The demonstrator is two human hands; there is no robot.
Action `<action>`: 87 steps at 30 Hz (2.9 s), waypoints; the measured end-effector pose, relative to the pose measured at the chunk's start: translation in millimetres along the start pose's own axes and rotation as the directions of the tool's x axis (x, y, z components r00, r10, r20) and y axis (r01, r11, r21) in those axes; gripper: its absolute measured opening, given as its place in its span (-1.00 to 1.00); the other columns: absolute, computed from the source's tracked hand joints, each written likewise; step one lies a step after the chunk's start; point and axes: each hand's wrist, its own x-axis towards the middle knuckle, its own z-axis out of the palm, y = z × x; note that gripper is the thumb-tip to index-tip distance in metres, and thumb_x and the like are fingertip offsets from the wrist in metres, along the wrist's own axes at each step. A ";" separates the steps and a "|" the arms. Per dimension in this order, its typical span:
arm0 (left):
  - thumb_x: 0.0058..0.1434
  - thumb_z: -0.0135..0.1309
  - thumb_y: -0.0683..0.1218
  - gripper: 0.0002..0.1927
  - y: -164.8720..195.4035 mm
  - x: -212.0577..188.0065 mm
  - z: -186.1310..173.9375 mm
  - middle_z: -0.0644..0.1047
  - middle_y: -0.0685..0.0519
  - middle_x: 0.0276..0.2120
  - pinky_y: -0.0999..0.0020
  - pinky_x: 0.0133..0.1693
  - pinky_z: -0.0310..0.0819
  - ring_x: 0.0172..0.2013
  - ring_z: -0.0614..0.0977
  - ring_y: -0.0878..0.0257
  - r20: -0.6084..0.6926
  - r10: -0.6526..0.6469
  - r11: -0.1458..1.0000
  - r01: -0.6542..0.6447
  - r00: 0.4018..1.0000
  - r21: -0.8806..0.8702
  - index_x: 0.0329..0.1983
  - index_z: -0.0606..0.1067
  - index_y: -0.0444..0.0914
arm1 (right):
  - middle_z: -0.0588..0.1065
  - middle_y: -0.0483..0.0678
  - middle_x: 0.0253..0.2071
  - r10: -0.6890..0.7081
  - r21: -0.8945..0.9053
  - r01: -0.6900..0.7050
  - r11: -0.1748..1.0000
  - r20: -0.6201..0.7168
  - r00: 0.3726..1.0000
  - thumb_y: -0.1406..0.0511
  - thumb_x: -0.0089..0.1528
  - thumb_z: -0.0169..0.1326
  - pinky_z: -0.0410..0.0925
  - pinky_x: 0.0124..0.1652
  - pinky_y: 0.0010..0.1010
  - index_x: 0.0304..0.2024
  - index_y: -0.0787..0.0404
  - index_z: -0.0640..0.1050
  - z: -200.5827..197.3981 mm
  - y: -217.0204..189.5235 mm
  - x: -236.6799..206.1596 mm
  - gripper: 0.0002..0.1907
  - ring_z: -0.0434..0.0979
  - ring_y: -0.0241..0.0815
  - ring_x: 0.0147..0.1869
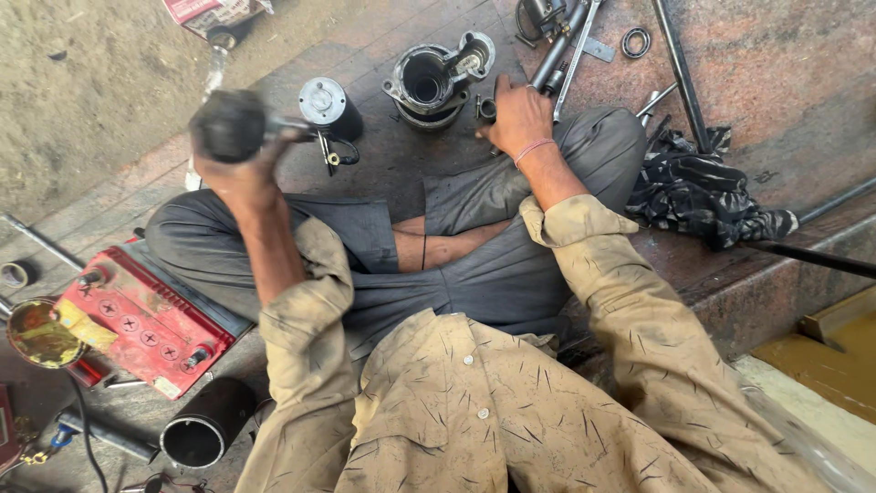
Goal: The person sits on the ground repairing a car starter motor. They disassemble the starter by hand, separating the drive end and solenoid housing, removing and repositioning internal components, then reassemble the housings and use a long metal rod to tap and seat the parts together.
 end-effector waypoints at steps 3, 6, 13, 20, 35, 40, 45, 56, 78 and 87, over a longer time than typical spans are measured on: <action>-0.08 0.59 -0.24 -0.24 42.9 -18.4 10.3 0.62 -0.03 -0.09 0.22 -0.04 0.68 -0.11 0.70 0.17 0.103 -0.032 0.978 0.010 0.994 0.208 0.15 0.41 -0.26 | 0.58 0.22 -0.28 0.028 0.042 -0.028 0.999 -0.002 1.000 0.12 -0.04 0.50 0.44 -0.21 0.01 -0.07 0.37 0.47 1.4 -14.5 -1.7 -0.32 0.61 0.24 -0.15; -0.12 0.65 -0.12 -0.15 68.0 -34.1 36.2 0.59 -0.01 -0.04 0.26 0.07 0.62 -0.04 0.66 0.15 0.227 0.200 0.857 -0.283 0.953 0.430 0.18 0.39 -0.27 | 0.60 0.10 -0.24 0.067 0.410 -0.014 0.912 -0.115 0.991 0.19 0.04 0.49 0.46 -0.15 -0.13 -0.08 0.32 0.54 -15.5 -14.2 -14.7 -0.45 0.64 0.08 -0.15; -0.13 0.60 -0.05 -0.24 79.5 -60.0 107.7 0.67 -0.02 -0.09 0.31 0.04 0.62 -0.04 0.73 0.22 0.383 0.075 0.893 -0.233 0.921 0.386 0.10 0.46 -0.28 | 0.54 -0.07 0.07 0.133 0.887 0.407 0.216 -0.440 0.888 0.43 0.26 0.33 0.39 0.12 -0.49 0.09 0.31 0.55 -102.4 -30.0 -109.3 -0.63 0.51 -0.28 0.14; -0.15 0.55 -0.10 -0.27 92.6 -89.1 131.6 0.67 -0.06 -0.08 0.32 0.01 0.63 -0.04 0.75 0.17 0.477 0.024 0.909 -0.218 0.879 0.357 0.11 0.51 -0.29 | 0.60 -0.01 0.07 -0.121 0.749 0.533 0.394 -0.533 0.838 0.17 0.20 0.37 0.39 0.11 -0.48 -0.02 0.25 0.58 -144.3 -59.5 -128.6 -0.58 0.59 -0.21 0.14; -0.15 0.53 -0.12 -0.28 114.5 -89.7 134.6 0.68 -0.07 -0.08 0.33 0.02 0.62 -0.03 0.74 0.20 0.442 -0.016 0.913 -0.167 0.897 0.372 0.11 0.52 -0.32 | 0.54 -0.02 -0.02 -0.265 0.773 0.557 0.304 -0.493 0.829 0.22 0.16 0.43 0.43 0.01 -0.48 -0.07 0.27 0.61 -158.3 -48.0 -121.8 -0.61 0.58 -0.21 0.03; -0.18 0.54 -0.09 -0.28 117.8 -95.7 129.2 0.68 -0.06 -0.10 0.33 0.00 0.63 -0.05 0.74 0.20 0.440 -0.050 0.913 -0.138 0.897 0.385 0.09 0.53 -0.33 | 0.56 -0.02 -0.06 -0.323 0.743 0.540 0.396 -0.438 0.839 0.27 0.12 0.45 0.47 -0.01 -0.48 -0.10 0.28 0.62 -170.8 -48.7 -126.4 -0.62 0.60 -0.23 0.02; -0.20 0.52 -0.11 -0.28 116.1 -100.0 130.1 0.68 -0.08 -0.11 0.33 -0.01 0.63 -0.05 0.75 0.18 0.420 -0.063 0.910 -0.121 0.905 0.397 0.08 0.54 -0.34 | 0.56 0.01 -0.07 -0.394 0.673 0.553 0.491 -0.395 0.830 0.33 0.10 0.46 0.51 -0.01 -0.45 -0.12 0.30 0.63 -184.6 -52.4 -131.0 -0.64 0.63 -0.19 0.02; -0.25 0.44 -0.08 -0.39 116.9 -119.1 138.9 0.72 -0.02 -0.23 0.34 -0.09 0.64 -0.18 0.77 0.25 0.322 -0.296 0.896 0.145 0.899 0.419 -0.06 0.57 -0.31 | 0.62 -0.09 -0.27 -0.236 0.829 0.162 0.535 -0.037 0.971 0.32 0.20 0.31 0.17 -0.45 -0.63 -0.10 0.28 0.68 -186.7 -46.6 -131.0 -0.76 0.37 -0.37 -0.44; -0.22 0.43 -0.10 -0.50 103.4 -121.2 138.1 0.71 0.00 -0.32 0.38 -0.17 0.64 -0.30 0.75 0.26 0.267 -0.425 0.870 0.309 0.865 0.383 -0.17 0.59 -0.34 | 0.61 -0.03 -0.15 -0.347 0.965 0.112 0.237 -0.023 0.938 0.34 0.23 0.36 0.50 -0.10 -0.55 -0.11 0.31 0.63 -171.9 -40.3 -119.9 -0.76 0.62 -0.34 -0.11; -0.08 0.51 -0.04 -0.27 120.3 -123.4 133.7 0.62 -0.05 -0.08 0.31 0.02 0.62 -0.07 0.71 0.16 0.376 0.153 0.961 -0.226 0.914 0.157 0.11 0.45 -0.37 | 0.56 0.05 0.05 -0.372 0.677 0.620 0.397 -0.498 0.783 0.12 0.25 0.34 0.50 0.03 -0.43 -0.04 0.22 0.60 -181.9 -49.8 -156.1 -0.62 0.60 -0.12 0.06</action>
